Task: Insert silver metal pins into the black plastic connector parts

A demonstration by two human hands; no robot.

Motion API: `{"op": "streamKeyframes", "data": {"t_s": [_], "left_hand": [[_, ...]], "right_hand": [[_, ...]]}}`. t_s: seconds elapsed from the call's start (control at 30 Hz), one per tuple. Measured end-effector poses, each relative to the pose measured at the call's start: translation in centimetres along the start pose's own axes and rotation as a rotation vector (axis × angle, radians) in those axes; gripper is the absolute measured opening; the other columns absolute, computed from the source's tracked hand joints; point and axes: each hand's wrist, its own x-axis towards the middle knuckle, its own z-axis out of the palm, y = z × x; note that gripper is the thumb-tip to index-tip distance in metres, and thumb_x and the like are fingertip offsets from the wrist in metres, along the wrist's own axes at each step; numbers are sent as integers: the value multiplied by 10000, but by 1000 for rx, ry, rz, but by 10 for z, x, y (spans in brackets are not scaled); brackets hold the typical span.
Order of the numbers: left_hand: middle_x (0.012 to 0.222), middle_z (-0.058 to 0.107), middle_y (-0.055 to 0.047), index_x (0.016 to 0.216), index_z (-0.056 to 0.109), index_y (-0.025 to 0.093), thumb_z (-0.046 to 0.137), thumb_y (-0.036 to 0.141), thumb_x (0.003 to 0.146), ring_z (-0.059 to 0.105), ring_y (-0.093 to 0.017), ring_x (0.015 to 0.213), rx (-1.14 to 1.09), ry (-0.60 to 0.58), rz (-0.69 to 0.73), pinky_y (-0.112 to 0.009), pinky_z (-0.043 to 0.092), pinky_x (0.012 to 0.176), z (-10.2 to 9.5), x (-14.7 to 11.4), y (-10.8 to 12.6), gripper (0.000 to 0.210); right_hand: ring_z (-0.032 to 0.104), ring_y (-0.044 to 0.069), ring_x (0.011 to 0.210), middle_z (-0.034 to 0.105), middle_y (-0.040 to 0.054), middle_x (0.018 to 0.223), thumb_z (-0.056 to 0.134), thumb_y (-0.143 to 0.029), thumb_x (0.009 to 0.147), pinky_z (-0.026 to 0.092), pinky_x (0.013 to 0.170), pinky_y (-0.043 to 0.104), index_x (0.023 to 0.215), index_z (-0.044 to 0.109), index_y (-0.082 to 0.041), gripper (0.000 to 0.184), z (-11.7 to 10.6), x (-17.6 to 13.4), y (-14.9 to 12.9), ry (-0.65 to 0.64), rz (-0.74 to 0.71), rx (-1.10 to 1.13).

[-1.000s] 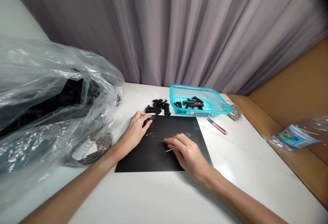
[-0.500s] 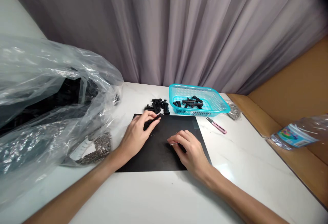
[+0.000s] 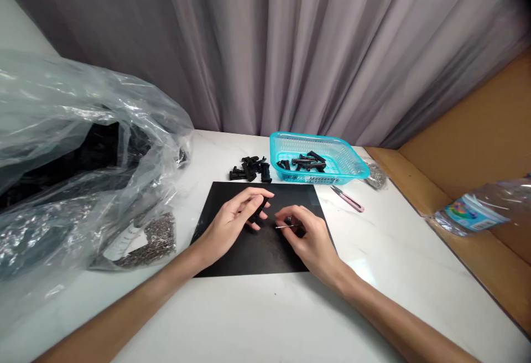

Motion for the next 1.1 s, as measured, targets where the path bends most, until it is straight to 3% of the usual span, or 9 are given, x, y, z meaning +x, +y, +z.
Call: {"op": "streamKeyframes", "data": {"t_s": [0.13,0.37,0.5,0.57,0.67,0.8,0.97,1.1], "left_hand": [[1020,658,-37,1177,646,244,533,547,1005,668,-156,859,-56,1,-19,-235,580,668,3,-2,6,365],[937,609,-6,1127,551,245,452,585,1029,651,-140,816,-108,20,-60,-249,550,695,9,-6,12,368],[942,620,-16,1254,572,263,481,556,1023,654,-155,832,-95,12,-58,-268,564,709,10,-6,14,384],[965,643,-35,1271,612,254,473,531,1027,662,-176,886,-81,-4,-42,-311,587,787,10,-5,13,394],[1104,666,-68,1099,712,232,507,495,1018,655,-219,1075,-20,-17,12,-389,566,989,9,-4,7,343],[1342,596,-68,1010,753,272,672,474,930,515,-274,1382,51,-29,50,-434,494,1133,7,-3,-5,232],[1460,520,-61,943,709,260,715,458,902,508,-286,1411,83,-75,61,-513,381,1225,5,-4,-7,202],[1413,502,-55,978,616,261,642,457,950,456,-280,1434,240,-86,98,-528,343,1236,7,-7,-3,200]], "right_hand": [[639,175,765,750,15,914,636,-173,926,503,699,304,1077,674,-221,163,-2,0,-1,11,84,71],[598,192,821,746,24,934,643,-240,976,470,724,315,982,741,-243,98,-8,4,-3,14,53,55],[612,199,913,728,30,972,622,-220,995,468,785,321,947,727,-240,117,-8,5,-3,-36,20,63],[606,190,872,727,24,950,622,-196,986,466,765,317,948,728,-239,121,-7,4,-3,-67,29,71],[596,183,802,731,25,921,626,-202,973,464,728,315,968,737,-237,116,-8,3,-3,-65,47,84],[611,188,798,736,37,896,650,-250,959,467,713,316,952,757,-228,110,-13,4,-4,-41,35,88],[581,151,716,742,27,918,683,-274,933,452,651,288,956,772,-232,101,-20,7,-2,-32,91,181],[502,121,631,730,15,878,746,-346,893,416,585,265,1003,762,-229,162,-22,7,-1,-38,167,311]]}}
